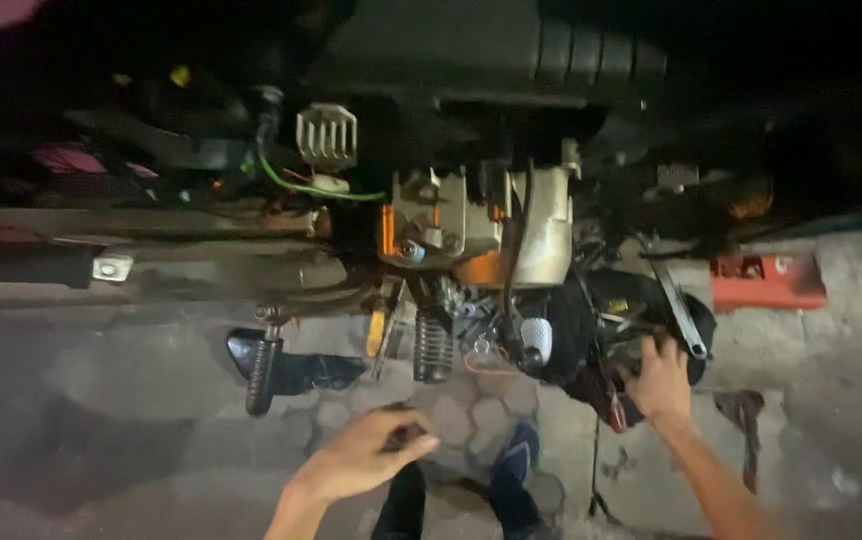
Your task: The person works on a motorcycle in a workshop. They pick a wrench from a tool bag on the floor and work on parts near the engine, then use a screwdriver to unscrew fasteners from the motorcycle's front body panel and handlebar area, manipulating the panel with their hands.
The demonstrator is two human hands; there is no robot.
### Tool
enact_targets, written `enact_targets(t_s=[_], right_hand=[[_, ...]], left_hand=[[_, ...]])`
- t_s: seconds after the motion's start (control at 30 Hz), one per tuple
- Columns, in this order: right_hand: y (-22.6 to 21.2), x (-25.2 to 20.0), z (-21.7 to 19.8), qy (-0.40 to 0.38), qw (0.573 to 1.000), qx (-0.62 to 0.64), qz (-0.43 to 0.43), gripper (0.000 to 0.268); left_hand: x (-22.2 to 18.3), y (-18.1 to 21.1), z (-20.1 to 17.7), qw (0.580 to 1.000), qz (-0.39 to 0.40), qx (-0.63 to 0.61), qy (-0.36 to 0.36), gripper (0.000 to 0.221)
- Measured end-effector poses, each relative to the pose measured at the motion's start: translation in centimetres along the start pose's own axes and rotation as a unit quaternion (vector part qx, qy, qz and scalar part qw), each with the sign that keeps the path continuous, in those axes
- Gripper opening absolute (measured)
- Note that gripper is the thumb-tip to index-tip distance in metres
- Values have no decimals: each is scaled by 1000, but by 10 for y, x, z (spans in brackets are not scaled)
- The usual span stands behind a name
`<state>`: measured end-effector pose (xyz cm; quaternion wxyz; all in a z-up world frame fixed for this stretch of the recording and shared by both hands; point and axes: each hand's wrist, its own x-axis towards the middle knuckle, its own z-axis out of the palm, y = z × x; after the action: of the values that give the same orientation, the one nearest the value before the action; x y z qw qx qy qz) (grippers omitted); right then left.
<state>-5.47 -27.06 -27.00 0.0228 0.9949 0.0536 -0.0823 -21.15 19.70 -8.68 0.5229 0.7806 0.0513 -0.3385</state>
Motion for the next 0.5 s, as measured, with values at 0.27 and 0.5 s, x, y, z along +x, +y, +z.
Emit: enact_targets(t_s=[0.27,0.5], right_hand=[[-9,-9,42,16,974,196,114,37],[-23,-47,43,113,951,270,102,69]], left_hand=[[66,-193,60,982,-108,-27,152,32],[156,-185,25,907,-97,66,405,25]])
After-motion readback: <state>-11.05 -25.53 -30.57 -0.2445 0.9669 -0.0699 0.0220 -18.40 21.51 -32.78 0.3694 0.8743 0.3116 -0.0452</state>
